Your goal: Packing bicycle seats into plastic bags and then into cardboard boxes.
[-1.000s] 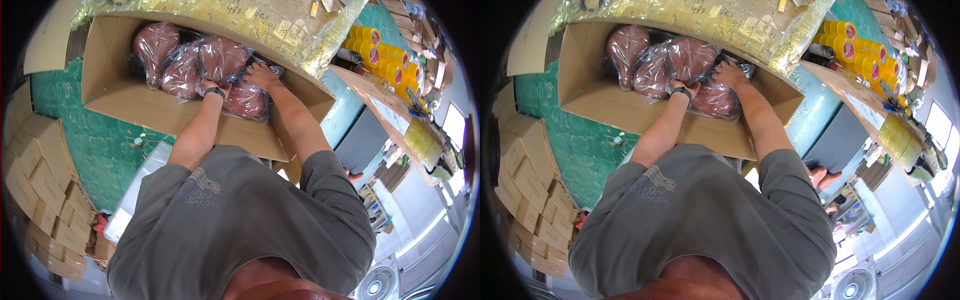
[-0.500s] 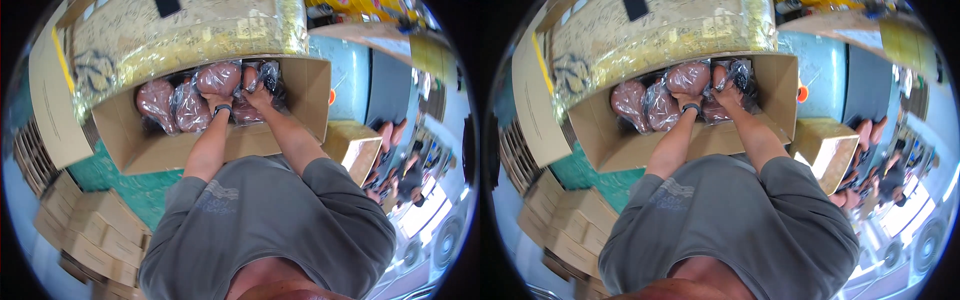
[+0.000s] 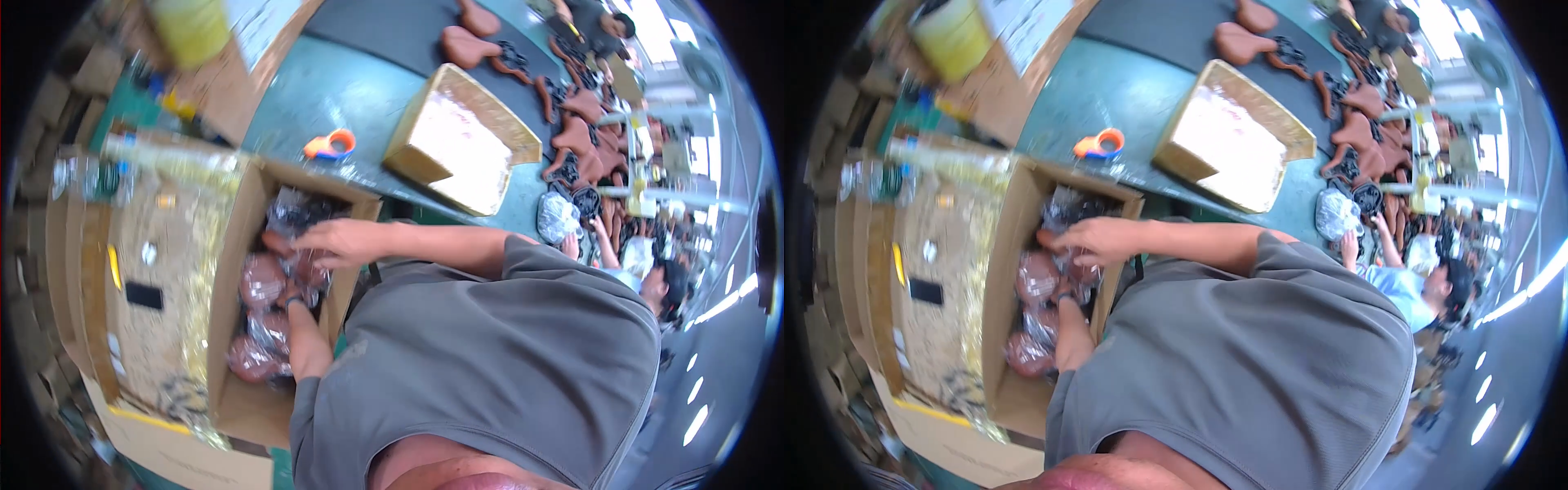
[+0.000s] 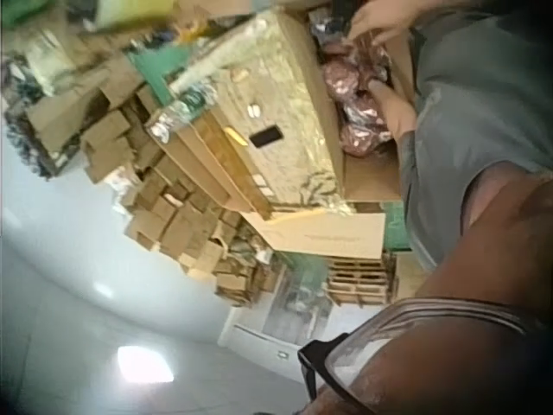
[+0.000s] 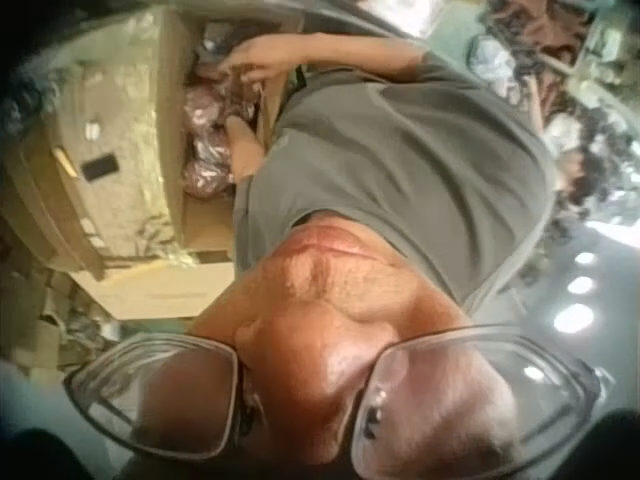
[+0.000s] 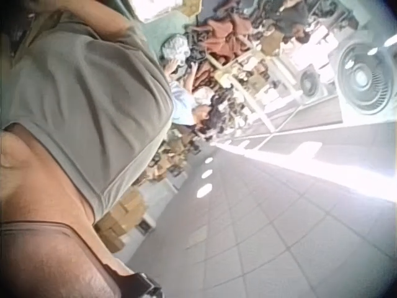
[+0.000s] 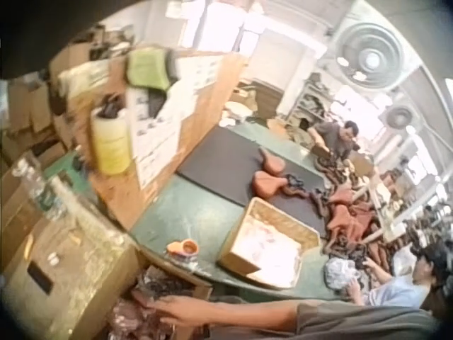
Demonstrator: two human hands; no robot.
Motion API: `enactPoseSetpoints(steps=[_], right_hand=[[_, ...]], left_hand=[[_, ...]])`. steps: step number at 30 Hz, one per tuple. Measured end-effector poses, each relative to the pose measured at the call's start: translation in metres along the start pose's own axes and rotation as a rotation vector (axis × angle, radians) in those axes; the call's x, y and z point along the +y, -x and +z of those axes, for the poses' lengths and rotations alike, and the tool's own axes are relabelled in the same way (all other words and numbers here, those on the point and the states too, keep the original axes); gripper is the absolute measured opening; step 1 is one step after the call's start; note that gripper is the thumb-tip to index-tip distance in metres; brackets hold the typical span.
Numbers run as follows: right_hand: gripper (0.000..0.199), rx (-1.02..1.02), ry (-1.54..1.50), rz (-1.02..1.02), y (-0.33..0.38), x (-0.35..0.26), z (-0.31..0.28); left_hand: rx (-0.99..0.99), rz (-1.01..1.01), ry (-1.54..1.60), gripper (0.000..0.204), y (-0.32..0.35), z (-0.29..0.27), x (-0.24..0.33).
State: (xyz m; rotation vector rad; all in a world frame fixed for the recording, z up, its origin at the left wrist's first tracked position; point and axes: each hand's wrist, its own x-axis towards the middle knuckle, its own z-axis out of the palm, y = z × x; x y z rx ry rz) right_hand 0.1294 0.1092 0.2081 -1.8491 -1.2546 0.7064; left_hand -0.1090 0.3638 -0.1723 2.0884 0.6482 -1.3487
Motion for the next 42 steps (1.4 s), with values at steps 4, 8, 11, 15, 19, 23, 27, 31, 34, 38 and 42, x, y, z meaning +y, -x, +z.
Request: enactPoseSetpoints(steps=[4,8,11,15,19,23,27,31,34,38,42], right_hand=[[0.048,0.483,0.217,0.177,0.165,0.010,-0.139],[0.044,1.264,0.295,0.643,0.370,0.145,-0.213],[0.047,1.361,0.208,1.076,0.532,0.239,-0.252],[0.052,1.459,0.079,1.200,0.640,0.334,-0.284],[0.060,1.544,0.030,1.213,0.695,0.451,-0.364],[0.074,1.521,0.220,1.384,0.746,0.575,-0.443],[0.082,1.542,0.284,1.483,0.771,0.645,-0.492],[0.068,1.189,0.413,1.698,0.739,0.665,-0.486],[0.080,1.191,0.243,1.586,0.746,0.647,-0.474],[0.089,1.110,-0.044,1.515,0.734,0.553,-0.373],[0.088,1.059,-0.290,1.374,0.731,0.454,-0.200]], left_hand=[[0.387,-0.301,0.542,0.102,0.044,-0.015,-0.052],[1.129,-0.498,0.444,0.084,0.117,-0.057,0.111],[1.554,0.284,0.452,0.067,0.201,-0.072,0.295],[1.136,0.715,-0.082,0.068,0.235,-0.080,0.537],[1.081,0.622,-0.389,0.079,0.195,-0.067,0.685],[0.929,0.353,-0.281,0.083,0.169,-0.060,0.707],[0.996,0.539,-0.295,0.080,0.152,-0.054,0.703],[1.046,0.419,-0.254,0.073,0.147,-0.052,0.708],[1.088,0.490,-0.234,0.064,0.138,-0.053,0.709],[0.979,0.258,-0.237,0.051,0.147,-0.063,0.689],[1.011,0.385,-0.248,0.042,0.137,-0.065,0.649]])
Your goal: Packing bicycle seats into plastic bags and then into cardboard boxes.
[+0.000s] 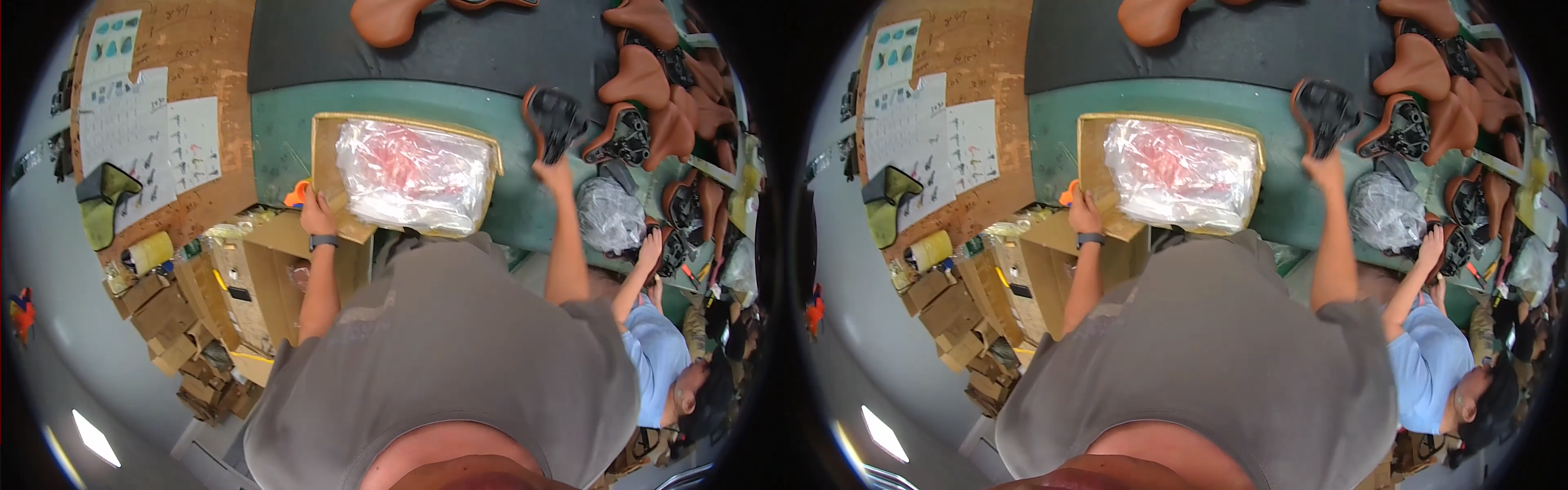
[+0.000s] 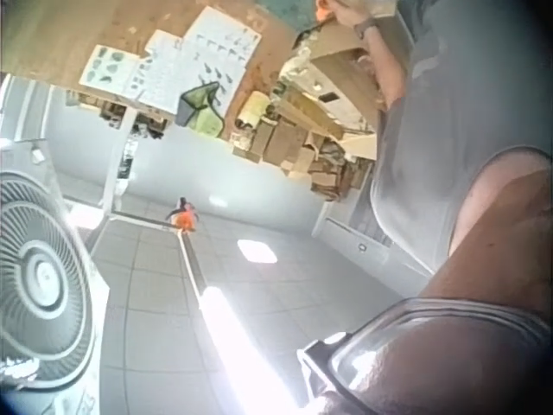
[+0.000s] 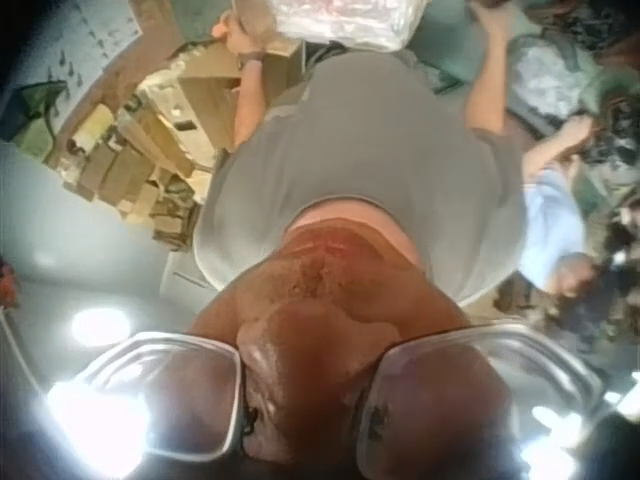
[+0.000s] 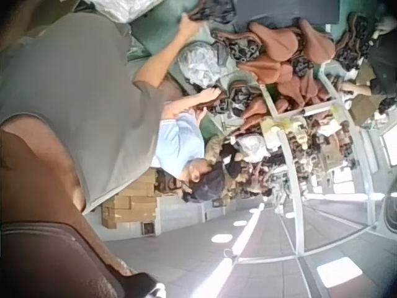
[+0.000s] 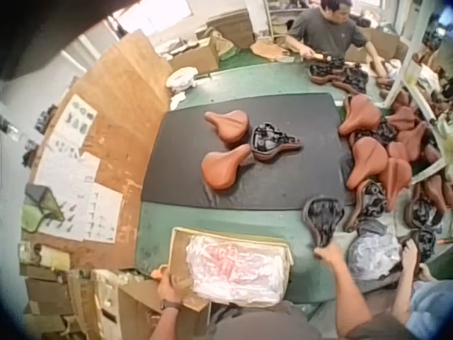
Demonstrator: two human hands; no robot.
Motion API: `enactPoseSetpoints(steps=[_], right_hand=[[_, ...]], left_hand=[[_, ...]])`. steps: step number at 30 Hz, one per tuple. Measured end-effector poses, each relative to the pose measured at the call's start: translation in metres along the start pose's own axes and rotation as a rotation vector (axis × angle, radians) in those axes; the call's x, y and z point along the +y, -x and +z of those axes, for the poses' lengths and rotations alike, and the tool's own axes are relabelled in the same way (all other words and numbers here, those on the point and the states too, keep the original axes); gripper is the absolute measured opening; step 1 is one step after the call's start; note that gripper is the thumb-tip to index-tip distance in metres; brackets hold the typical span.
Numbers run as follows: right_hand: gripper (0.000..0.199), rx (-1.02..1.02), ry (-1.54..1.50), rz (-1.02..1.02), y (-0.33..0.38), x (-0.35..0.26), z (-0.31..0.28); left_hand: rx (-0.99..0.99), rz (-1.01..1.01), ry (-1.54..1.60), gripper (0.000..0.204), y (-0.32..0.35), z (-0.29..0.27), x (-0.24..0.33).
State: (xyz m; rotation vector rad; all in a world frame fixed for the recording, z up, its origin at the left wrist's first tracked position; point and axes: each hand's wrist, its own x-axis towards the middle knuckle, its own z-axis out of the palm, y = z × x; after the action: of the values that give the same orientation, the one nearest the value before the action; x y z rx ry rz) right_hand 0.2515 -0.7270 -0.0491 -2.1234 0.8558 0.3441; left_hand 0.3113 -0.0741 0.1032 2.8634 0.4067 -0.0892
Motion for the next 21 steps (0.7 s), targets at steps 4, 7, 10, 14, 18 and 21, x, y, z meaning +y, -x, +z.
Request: enactPoseSetpoints(steps=[4,7,10,14,18,21], right_hand=[[0.087,-0.013,0.105,0.247,0.197,0.038,0.029],[0.078,0.004,0.113,0.371,0.289,0.071,0.047],[0.067,-0.161,-0.103,0.523,0.331,0.048,0.054],[0.056,-0.094,-0.335,0.535,0.336,-0.010,0.066],[0.054,-0.139,-1.181,0.691,0.340,-0.019,0.109],[0.055,-0.137,-1.419,0.705,0.344,-0.028,0.101]], left_hand=[[0.543,0.563,-0.119,0.038,-0.017,-0.031,0.079],[0.075,0.724,0.381,0.026,0.009,-0.019,0.138],[-0.575,0.675,0.415,0.031,0.028,0.065,0.169],[-0.591,0.885,0.076,0.055,0.042,0.170,0.169],[-0.782,0.784,0.237,0.032,0.041,0.194,0.167],[-0.791,0.786,0.353,0.031,0.035,0.151,0.162]])
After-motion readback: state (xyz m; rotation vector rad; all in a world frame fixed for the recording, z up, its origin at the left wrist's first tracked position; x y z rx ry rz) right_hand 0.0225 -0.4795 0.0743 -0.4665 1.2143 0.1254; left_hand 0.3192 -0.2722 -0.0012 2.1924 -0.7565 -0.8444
